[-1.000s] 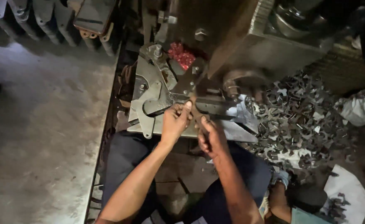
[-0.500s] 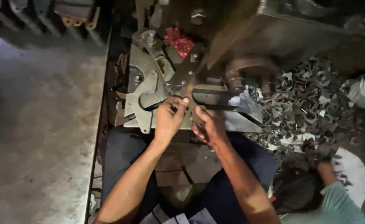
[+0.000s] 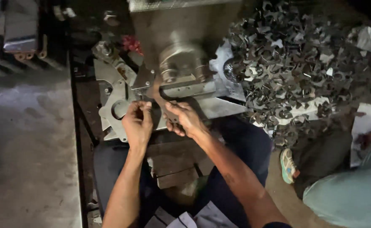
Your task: Operating a manual press machine to form or punch metal plates.
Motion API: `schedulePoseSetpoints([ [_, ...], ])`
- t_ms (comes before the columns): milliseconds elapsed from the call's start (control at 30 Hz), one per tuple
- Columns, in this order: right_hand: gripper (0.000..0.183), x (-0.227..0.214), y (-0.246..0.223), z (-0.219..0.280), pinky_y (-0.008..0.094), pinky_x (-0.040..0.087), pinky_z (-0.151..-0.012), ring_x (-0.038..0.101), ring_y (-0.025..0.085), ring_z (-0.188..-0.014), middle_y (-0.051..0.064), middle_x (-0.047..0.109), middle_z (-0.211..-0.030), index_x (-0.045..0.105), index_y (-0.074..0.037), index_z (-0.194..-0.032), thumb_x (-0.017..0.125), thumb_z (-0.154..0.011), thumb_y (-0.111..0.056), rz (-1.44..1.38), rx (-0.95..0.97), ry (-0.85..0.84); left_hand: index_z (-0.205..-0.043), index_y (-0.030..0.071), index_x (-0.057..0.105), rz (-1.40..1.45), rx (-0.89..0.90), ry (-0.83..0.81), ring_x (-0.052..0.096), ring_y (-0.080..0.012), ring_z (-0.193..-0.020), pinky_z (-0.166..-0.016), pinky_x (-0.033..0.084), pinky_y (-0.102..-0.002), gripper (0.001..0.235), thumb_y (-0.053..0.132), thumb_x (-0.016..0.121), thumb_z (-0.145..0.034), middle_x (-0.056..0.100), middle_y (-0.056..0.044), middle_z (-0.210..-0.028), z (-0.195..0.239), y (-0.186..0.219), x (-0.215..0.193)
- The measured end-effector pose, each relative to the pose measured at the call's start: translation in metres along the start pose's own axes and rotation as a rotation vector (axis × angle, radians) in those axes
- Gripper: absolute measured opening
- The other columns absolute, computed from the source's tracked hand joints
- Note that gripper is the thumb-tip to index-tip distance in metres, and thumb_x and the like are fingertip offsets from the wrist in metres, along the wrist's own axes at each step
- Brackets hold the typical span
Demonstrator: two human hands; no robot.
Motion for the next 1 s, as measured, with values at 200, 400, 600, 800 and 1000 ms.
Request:
schedulePoseSetpoints([
  [200,0.047,-0.010,0.011,-0.011,0.028,0.032,-0.030,0.051,0.015,-0.038,0.010,0.062,-0.060,0.065,0.001,-0.095,0.059,-0.102,-0.045,-0.068,0.098,0.032,-0.102,0.001,0.067,-0.062,0.141,0.049,0.058,-0.0108,-0.070,-0.064,0.048,-0.028,0.012,0.012,0.069,-0.101,0.065,-0.006,-0.079,0.011,0.011,0.004],
  [400,0.080,-0.013,-0.045,0.050,0.025,0.042,-0.035,0.061,0.016,-0.045,0.010,0.069,-0.068,0.070,0.002,-0.115,0.040,-0.094,-0.069,-0.369,-0.122,-0.227,-0.127,0.002,0.056,-0.370,0.724,0.065,0.068,-0.0376,-0.094,-0.077,0.057,-0.041,0.032,0.003,0.069,-0.098,0.062,-0.021,-0.116,0.030,0.071,0.012],
  [600,0.051,-0.044,-0.027,0.031,0.028,0.061,-0.061,0.073,0.018,-0.090,0.010,0.074,-0.099,0.064,-0.002,-0.130,0.044,-0.110,-0.044,0.202,-0.470,0.074,-0.114,0.001,0.058,-0.649,0.679,-0.311,0.066,-0.0397,-0.081,-0.066,0.053,-0.046,0.053,0.005,0.082,-0.067,0.061,-0.024,-0.108,-0.001,0.076,0.036],
  [800,0.043,-0.013,-0.050,0.050,0.035,0.067,-0.078,0.073,0.022,-0.111,0.009,0.076,-0.115,0.059,-0.009,-0.129,0.052,-0.096,-0.037,-0.410,-0.370,-0.308,-0.090,0.003,0.061,0.255,0.440,-0.183,0.052,-0.0134,-0.070,-0.063,0.040,-0.030,0.020,0.013,0.066,-0.107,0.061,-0.005,-0.081,-0.008,0.005,0.009],
  [1000,0.016,-0.019,-0.043,0.054,0.033,0.066,-0.064,0.079,0.028,-0.093,0.015,0.078,-0.107,0.069,-0.001,-0.106,0.061,-0.103,-0.014,0.330,-0.630,-0.111,-0.102,-0.002,0.067,0.104,-0.068,-0.265,0.053,-0.0153,-0.067,-0.057,0.043,-0.031,0.015,0.014,0.067,-0.102,0.063,-0.007,-0.080,-0.003,-0.013,0.033],
])
Point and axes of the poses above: each hand's wrist, its own z-axis away from the middle knuckle, its own x-axis out of the palm, y = z × x, the point moved 6 cm from there along -z, towards the middle knuckle
